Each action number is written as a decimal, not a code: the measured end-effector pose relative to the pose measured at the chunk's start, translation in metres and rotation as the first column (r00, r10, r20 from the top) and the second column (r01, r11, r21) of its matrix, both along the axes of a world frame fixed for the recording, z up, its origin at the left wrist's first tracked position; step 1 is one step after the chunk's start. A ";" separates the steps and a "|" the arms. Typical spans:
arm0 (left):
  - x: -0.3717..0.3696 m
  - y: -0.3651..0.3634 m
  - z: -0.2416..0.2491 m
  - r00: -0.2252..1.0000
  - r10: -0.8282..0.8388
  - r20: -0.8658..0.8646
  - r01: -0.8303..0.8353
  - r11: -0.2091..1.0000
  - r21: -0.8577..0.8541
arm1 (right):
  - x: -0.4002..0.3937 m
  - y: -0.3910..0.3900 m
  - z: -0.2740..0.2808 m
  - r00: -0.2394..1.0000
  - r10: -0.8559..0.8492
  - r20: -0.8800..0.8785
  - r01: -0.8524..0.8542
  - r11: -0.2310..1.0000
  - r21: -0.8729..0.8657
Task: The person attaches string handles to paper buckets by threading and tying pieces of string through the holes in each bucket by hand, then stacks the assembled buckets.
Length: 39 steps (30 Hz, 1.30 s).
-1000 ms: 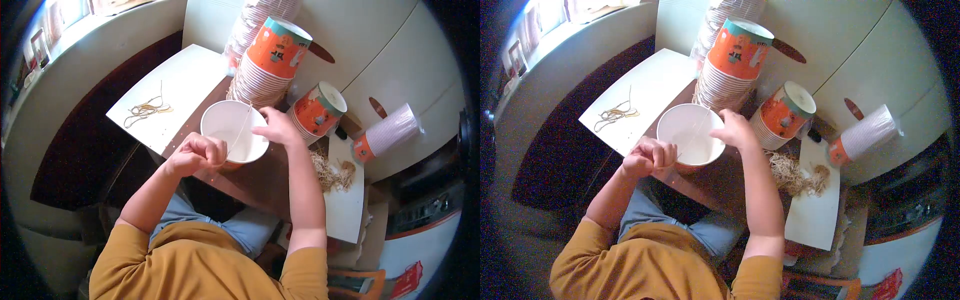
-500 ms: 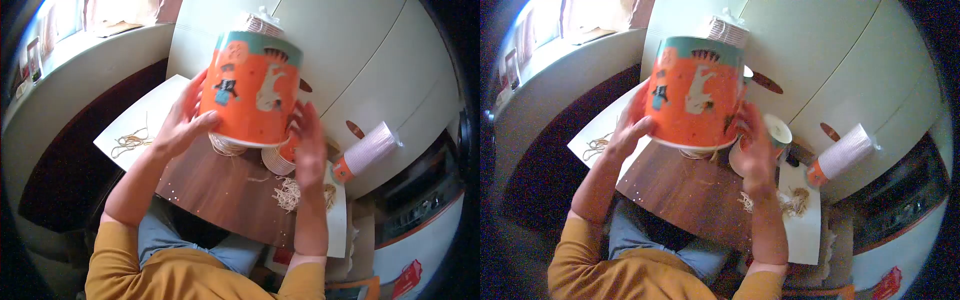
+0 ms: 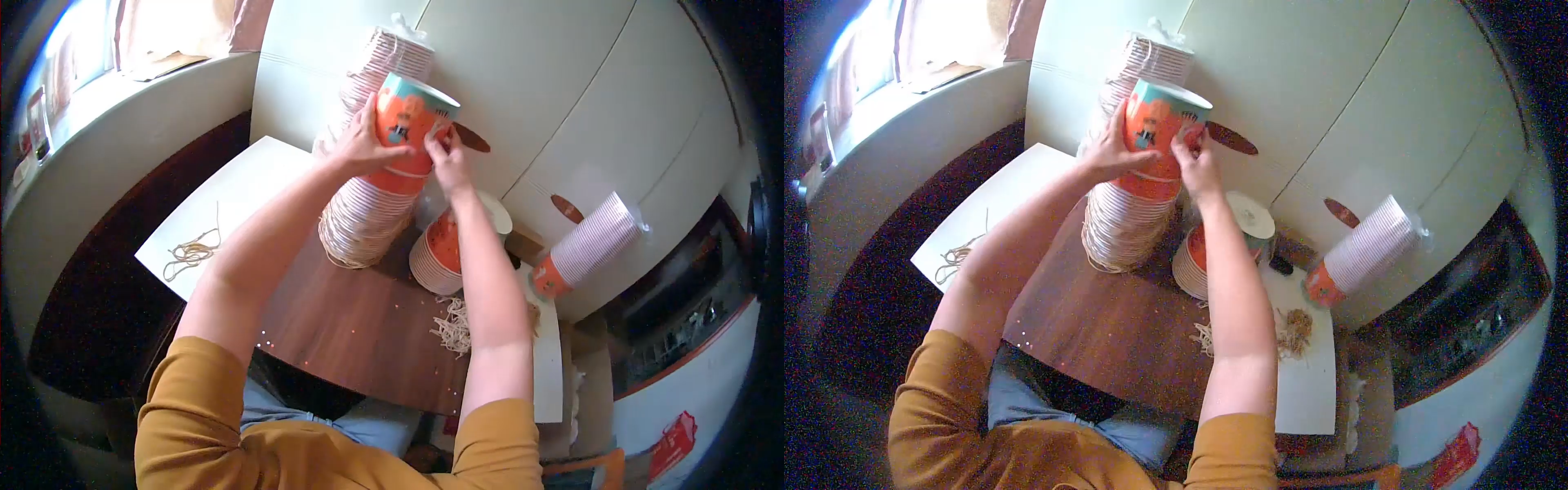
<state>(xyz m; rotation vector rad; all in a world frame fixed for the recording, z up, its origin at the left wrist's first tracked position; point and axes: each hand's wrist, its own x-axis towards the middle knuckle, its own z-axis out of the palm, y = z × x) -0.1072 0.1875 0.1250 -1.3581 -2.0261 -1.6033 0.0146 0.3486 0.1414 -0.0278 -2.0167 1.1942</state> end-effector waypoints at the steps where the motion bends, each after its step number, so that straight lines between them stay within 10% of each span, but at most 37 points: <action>1: 0.003 -0.001 -0.017 0.999 0.009 -0.031 -0.008 1.000 0.009 | 0.006 -0.007 -0.008 0.999 0.004 0.039 -0.004 1.000 -0.010; 3: 0.006 -0.008 -0.054 0.999 0.014 -0.048 -0.012 0.999 0.045 | 0.032 -0.022 -0.024 0.993 0.002 0.116 0.000 1.000 -0.024; 6: 0.006 -0.013 -0.088 0.981 0.167 -0.094 -0.164 0.986 0.042 | 0.095 -0.045 0.000 0.604 -0.626 0.493 0.285 0.747 0.600; 9: 0.040 -0.034 -0.089 0.931 0.293 -0.217 -0.254 0.948 0.193 | 0.147 -0.020 -0.028 0.551 -0.823 -0.139 0.429 0.137 0.893; 13: 0.108 -0.034 -0.122 0.940 -0.197 -0.279 0.220 0.974 0.054 | 0.156 0.007 -0.033 0.565 -0.813 0.139 0.456 0.448 0.769; 16: 0.149 0.010 -0.143 0.995 -0.081 0.053 0.090 0.977 -0.191 | 0.153 0.030 -0.022 0.690 -0.721 0.061 0.475 0.514 0.714; 21: 0.168 0.073 -0.132 0.983 -0.099 0.152 0.108 0.992 -0.058 | 0.139 0.044 0.002 0.737 -0.653 0.175 0.461 0.674 0.578; 26: 0.165 0.080 -0.144 0.982 -0.030 0.185 0.092 0.936 -0.340 | 0.147 0.002 0.083 0.674 -0.722 -0.159 0.628 0.446 0.638; 30: 0.159 0.084 -0.183 0.984 0.088 0.157 -0.025 0.931 -0.363 | 0.201 -0.035 0.144 0.501 -0.726 -0.472 0.864 0.456 0.215; 33: 0.153 0.046 -0.156 0.922 -0.231 0.312 0.250 0.968 -0.024 | 0.254 -0.045 0.102 0.787 -0.502 -0.357 0.424 0.862 -0.277; 35: 0.149 -0.004 -0.114 0.596 -0.513 0.618 0.476 0.845 0.243 | 0.276 -0.053 0.018 0.906 -0.345 -0.246 0.151 0.806 -0.573; 36: 0.148 -0.028 -0.099 0.339 -0.585 0.737 0.520 0.769 0.371 | 0.267 -0.079 -0.019 0.873 -0.466 -0.145 0.272 0.710 -0.649; 39: 0.154 -0.090 -0.078 0.409 -0.557 0.723 0.541 0.786 0.300 | 0.266 -0.127 -0.134 0.988 -0.148 -0.048 0.028 0.475 -0.879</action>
